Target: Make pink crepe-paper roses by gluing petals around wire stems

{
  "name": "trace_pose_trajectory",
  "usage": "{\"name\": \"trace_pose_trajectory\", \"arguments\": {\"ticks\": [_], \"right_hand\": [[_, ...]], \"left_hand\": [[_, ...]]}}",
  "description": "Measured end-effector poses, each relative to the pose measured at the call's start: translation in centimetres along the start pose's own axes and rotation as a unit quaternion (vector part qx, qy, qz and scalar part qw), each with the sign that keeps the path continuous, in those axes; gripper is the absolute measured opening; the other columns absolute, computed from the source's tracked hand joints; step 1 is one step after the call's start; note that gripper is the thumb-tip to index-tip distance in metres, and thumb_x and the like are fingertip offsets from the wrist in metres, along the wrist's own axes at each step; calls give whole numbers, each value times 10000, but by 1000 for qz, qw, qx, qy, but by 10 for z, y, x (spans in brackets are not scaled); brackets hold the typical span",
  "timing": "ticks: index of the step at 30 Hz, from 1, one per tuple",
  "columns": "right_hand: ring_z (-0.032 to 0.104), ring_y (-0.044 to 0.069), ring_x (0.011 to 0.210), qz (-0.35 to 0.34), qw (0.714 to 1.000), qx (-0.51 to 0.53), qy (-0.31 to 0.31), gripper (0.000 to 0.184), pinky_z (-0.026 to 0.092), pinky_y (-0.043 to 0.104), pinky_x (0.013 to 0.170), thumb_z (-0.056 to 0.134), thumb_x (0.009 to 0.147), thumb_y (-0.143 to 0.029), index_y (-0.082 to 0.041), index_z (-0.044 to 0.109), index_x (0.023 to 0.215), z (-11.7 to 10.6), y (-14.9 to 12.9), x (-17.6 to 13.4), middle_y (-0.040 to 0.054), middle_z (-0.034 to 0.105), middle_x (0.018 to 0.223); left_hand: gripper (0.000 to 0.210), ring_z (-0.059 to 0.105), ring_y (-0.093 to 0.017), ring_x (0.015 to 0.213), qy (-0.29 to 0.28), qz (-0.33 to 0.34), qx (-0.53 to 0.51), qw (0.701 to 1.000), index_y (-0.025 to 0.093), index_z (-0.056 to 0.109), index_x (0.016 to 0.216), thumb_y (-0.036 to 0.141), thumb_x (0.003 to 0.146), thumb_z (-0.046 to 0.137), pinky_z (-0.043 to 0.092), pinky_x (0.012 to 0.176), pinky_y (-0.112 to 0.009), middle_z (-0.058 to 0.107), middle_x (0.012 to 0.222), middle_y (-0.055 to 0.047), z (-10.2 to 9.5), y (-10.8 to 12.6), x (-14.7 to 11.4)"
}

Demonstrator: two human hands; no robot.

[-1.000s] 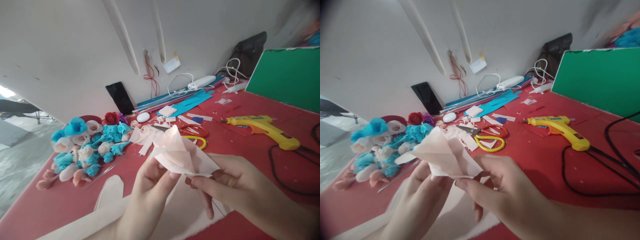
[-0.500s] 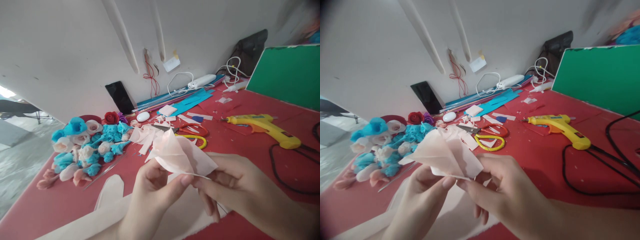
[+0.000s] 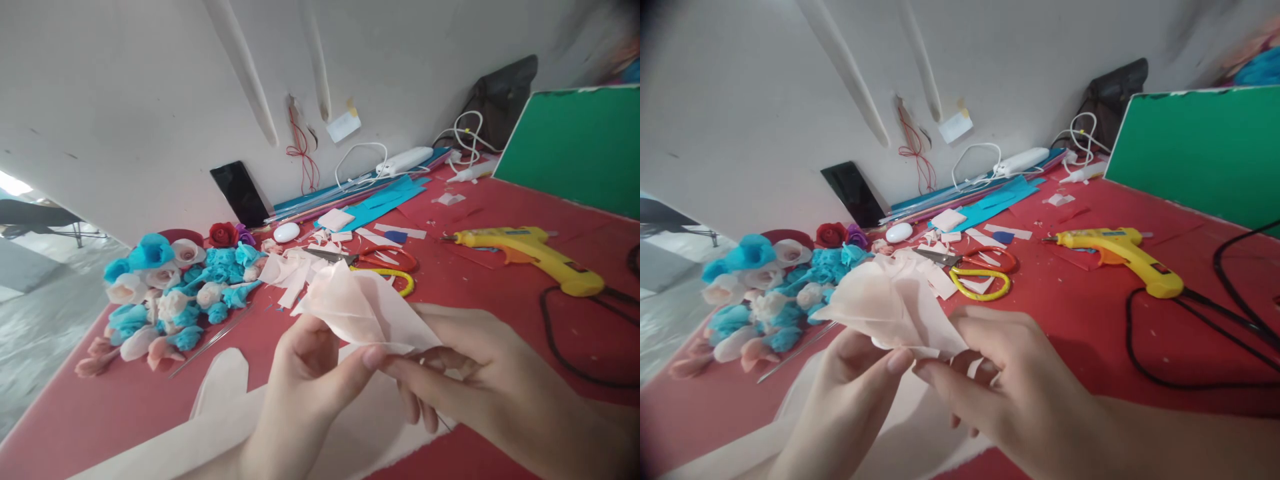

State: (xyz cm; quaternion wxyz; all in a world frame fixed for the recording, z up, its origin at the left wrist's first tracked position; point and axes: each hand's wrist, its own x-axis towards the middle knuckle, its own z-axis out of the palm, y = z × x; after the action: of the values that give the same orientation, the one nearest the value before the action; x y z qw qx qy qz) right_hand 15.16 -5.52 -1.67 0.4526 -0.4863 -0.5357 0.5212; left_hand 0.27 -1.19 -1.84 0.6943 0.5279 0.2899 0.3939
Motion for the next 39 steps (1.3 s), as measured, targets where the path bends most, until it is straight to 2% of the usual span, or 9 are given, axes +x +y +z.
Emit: {"name": "trace_pose_trajectory", "arguments": {"ticks": [5, 10, 15, 19, 22, 25, 30, 34, 39], "right_hand": [[520, 60, 485, 8, 1000, -4, -11, 287, 419, 83, 435, 591, 827, -365, -147, 525, 653, -1, 1, -3, -15, 509, 564], [509, 71, 490, -1, 999, -41, -2, 343, 399, 110, 431, 498, 879, -391, -153, 493, 631, -1, 2, -6, -9, 481, 554], [505, 82, 480, -2, 998, -69, 8, 376, 388, 133, 413, 466, 878, -408, -160, 460, 596, 0, 3, -5, -1, 477, 553], [500, 90, 485, 12, 996, -83, 19, 376, 387, 147, 414, 467, 863, -437, -160, 472, 609, -1, 3, -5, 1, 477, 553], [513, 80, 480, 61, 998, -23, 1, 383, 406, 123, 413, 496, 837, -460, -151, 480, 612, -2, 3, -5, -2, 495, 551], [504, 62, 476, 93, 994, 58, -16, 337, 411, 103, 429, 544, 812, -433, -145, 512, 640, -2, 3, -3, -14, 498, 538], [465, 60, 459, 106, 990, 88, -21, 285, 367, 108, 412, 556, 801, -388, -137, 545, 667, -1, 3, 2, -16, 473, 498], [468, 60, 469, 96, 991, 95, -18, 283, 378, 112, 429, 564, 790, -385, -138, 543, 653, -1, 2, 3, -17, 477, 508], [497, 75, 519, 38, 999, 4, 2, 333, 385, 119, 438, 594, 804, -419, -147, 548, 617, -10, 6, 5, -8, 517, 565]], "left_hand": [[197, 585, -250, 1061, 6, 8, -12, 1000, 160, 616, 950, 204, 768, 677, 438, 970, -361, 672, 1057, -69, 4, 3, 0], [143, 578, -231, 1080, -5, 14, -2, 1000, 177, 621, 950, 203, 810, 634, 444, 966, -339, 642, 1144, -55, 4, 4, 2], [138, 590, -204, 1061, 0, 11, 24, 1000, 191, 628, 940, 217, 805, 648, 486, 901, -284, 677, 1065, -25, 4, 3, 1], [166, 590, -206, 1070, 7, 7, 35, 999, 188, 633, 936, 218, 779, 679, 440, 972, -302, 687, 1058, -19, 4, 5, 0], [160, 590, -218, 1065, -2, 3, 28, 1000, 187, 633, 937, 219, 785, 670, 436, 968, -320, 686, 1054, -29, 2, 5, 0], [141, 637, -196, 914, -15, -16, 21, 1000, 191, 623, 928, 229, 797, 657, 465, 896, -324, 704, 939, -23, 0, 3, 1], [85, 626, -168, 853, -11, -27, 34, 999, 187, 627, 865, 229, 798, 660, 456, 894, -306, 696, 794, 0, -3, 1, -1], [54, 636, -157, 856, -16, -11, 45, 999, 199, 649, 843, 216, 794, 663, 464, 898, -284, 699, 783, 19, -3, 3, -3], [105, 663, -153, 805, -19, 18, 62, 998, 218, 682, 852, 160, 764, 678, 504, 812, -237, 717, 806, 22, 0, 12, -1]]}}
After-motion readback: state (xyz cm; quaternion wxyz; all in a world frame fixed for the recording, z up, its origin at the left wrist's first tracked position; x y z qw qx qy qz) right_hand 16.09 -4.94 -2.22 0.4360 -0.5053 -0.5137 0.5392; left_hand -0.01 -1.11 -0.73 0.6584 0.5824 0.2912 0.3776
